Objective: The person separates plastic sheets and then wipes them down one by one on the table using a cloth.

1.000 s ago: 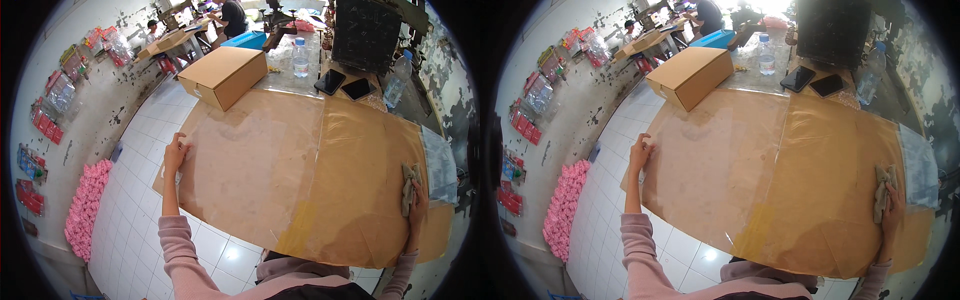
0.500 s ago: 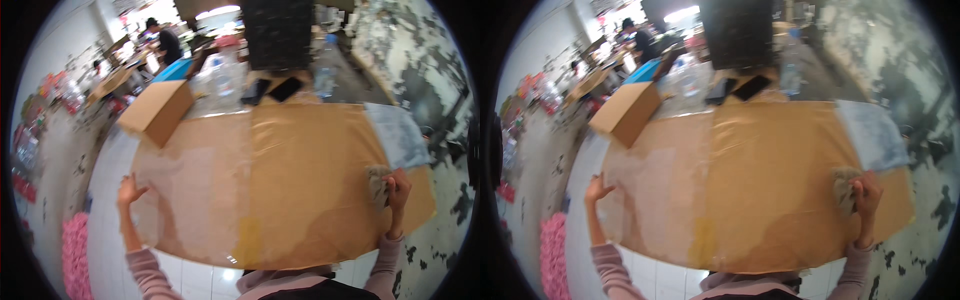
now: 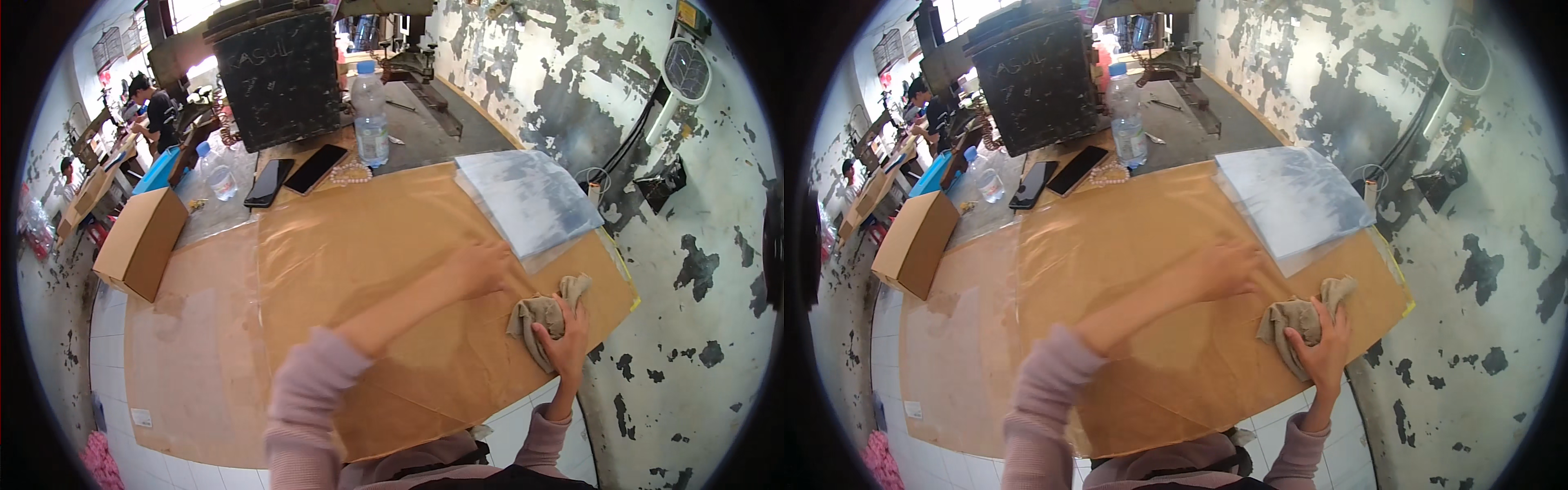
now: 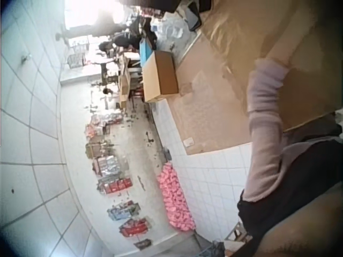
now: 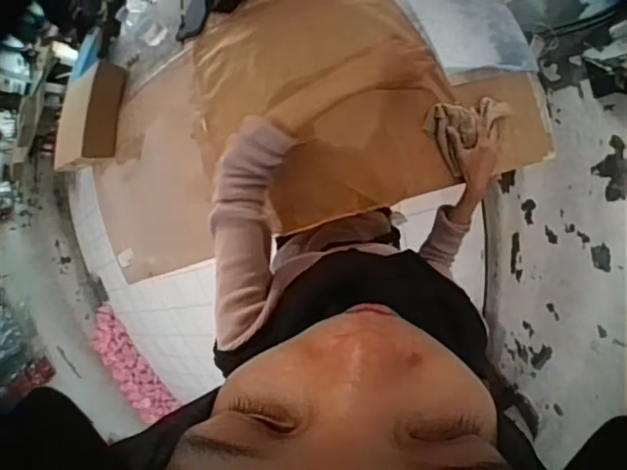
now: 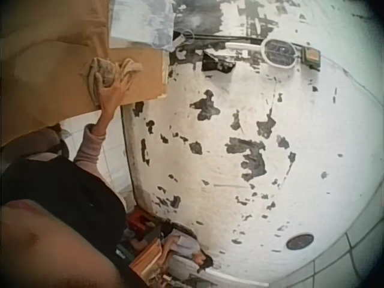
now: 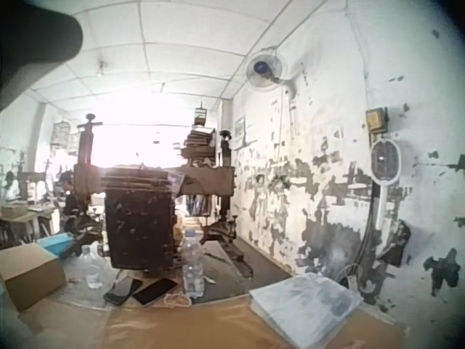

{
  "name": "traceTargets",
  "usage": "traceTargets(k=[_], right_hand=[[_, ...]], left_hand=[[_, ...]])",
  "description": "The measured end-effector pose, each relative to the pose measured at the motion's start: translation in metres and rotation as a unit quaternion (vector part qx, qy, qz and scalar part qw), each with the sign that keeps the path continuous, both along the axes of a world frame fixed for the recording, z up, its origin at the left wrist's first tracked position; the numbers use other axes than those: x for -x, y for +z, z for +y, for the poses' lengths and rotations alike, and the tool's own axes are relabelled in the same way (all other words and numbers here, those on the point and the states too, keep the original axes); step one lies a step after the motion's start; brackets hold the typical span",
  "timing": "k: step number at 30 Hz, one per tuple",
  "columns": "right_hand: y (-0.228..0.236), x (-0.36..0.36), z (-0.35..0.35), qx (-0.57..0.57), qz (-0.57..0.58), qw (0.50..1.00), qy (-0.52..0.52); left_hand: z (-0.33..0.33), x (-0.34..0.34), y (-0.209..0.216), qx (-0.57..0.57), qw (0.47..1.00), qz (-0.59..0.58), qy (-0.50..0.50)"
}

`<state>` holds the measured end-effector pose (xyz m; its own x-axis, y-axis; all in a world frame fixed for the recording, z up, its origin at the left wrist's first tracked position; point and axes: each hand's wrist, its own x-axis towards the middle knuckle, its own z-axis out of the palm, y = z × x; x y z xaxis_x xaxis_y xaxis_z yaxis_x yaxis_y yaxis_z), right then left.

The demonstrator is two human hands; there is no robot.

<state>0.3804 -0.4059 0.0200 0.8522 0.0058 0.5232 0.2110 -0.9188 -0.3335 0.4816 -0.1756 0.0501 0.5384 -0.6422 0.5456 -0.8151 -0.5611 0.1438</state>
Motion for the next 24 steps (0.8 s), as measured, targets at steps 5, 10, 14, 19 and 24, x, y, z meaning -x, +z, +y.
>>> traceTargets(k=[5,10,14,19,24], right_hand=[[-0.007,-0.004,-0.004,-0.043,0.031,0.999,-0.006],[-0.017,-0.001,-0.007,-0.044,-0.010,0.998,-0.036],[-0.010,0.001,0.001,-0.071,0.005,0.997,-0.025],[-0.012,-0.002,-0.001,-0.049,-0.012,0.998,-0.032],[-0.012,-0.001,0.010,-0.069,0.002,0.998,-0.016]], left_hand=[[-0.106,-0.029,-0.046,-0.044,0.989,-0.054,0.127],[-0.089,-0.038,-0.005,-0.132,0.984,0.101,0.062],[-0.058,-0.071,-0.001,-0.029,0.991,0.062,0.113],[-0.054,-0.120,0.027,0.299,0.791,0.530,0.071],[-0.029,-0.166,0.035,0.617,0.718,0.320,-0.039]])
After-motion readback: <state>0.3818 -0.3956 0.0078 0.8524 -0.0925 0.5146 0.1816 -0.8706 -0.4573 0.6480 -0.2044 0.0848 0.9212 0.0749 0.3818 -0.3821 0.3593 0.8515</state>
